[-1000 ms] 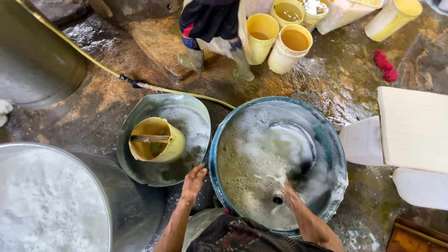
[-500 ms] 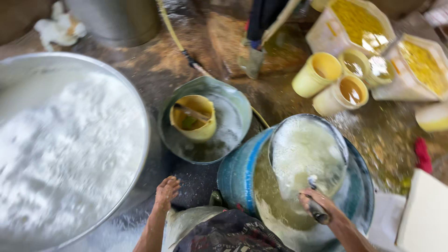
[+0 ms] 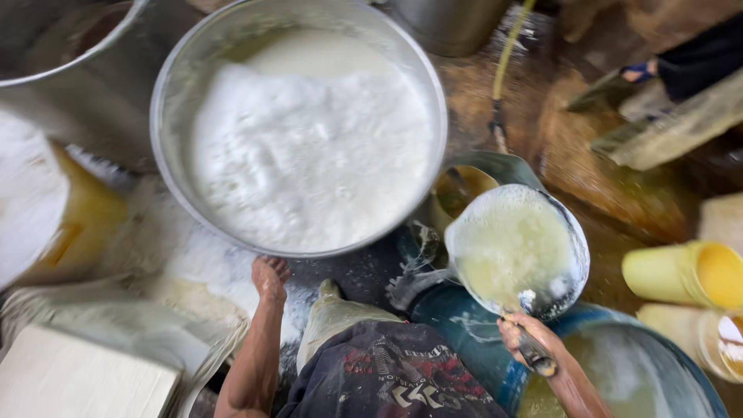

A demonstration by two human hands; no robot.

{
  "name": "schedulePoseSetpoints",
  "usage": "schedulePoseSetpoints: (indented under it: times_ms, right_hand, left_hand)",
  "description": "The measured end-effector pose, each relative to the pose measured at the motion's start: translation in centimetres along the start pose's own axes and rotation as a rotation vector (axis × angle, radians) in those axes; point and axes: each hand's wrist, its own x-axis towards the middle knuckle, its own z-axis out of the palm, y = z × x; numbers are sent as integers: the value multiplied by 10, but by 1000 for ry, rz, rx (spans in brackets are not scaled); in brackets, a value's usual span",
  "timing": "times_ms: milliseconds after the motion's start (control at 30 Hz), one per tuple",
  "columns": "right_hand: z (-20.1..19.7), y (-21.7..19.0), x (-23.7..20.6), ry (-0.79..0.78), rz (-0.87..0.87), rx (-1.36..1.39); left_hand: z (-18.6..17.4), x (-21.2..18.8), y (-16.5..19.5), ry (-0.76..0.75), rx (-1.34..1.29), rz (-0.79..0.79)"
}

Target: The person uses a metal ladle to repeatedly scoop foam and liquid from a large basin of soy milk, pouring the skimmings into a bucket beside them, and moves between basins to skim more foam.

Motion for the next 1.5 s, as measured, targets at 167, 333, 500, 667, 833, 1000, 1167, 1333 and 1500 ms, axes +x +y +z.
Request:
schedulePoseSetpoints:
  times_ms: [167, 333, 500, 667, 833, 1000, 1167, 1333, 1500]
  right_hand:
    - [86, -47, 81, -42, -76, -209]
    - [162, -86, 131, -120, -252, -477]
    - [230, -146, 153, 196, -445, -635]
    - [298, -235, 157, 274, -936, -653]
    - [397, -309, 204, 20, -1142, -486]
    - [518, -350, 321, 81, -730, -539]
    - [623, -336, 415, -124, -412, -646]
    - [718, -295, 438, 42, -386, -869]
    - [783, -228, 423, -36, -672, -1382]
  left_hand:
    - [-19, 32, 21, -46, 262, 209]
    - [-13, 34, 12, -41, 558, 619]
    - [1, 29, 13, 40, 551, 232]
    - [-2, 40, 2, 82, 573, 323]
    - [-6, 53, -12, 238, 656, 199]
    - [-5, 57, -7, 312, 743, 177]
    - [0, 59, 6, 355, 706, 66]
    - [1, 61, 12, 380, 731, -45]
    - [2, 59, 7, 418, 746, -5]
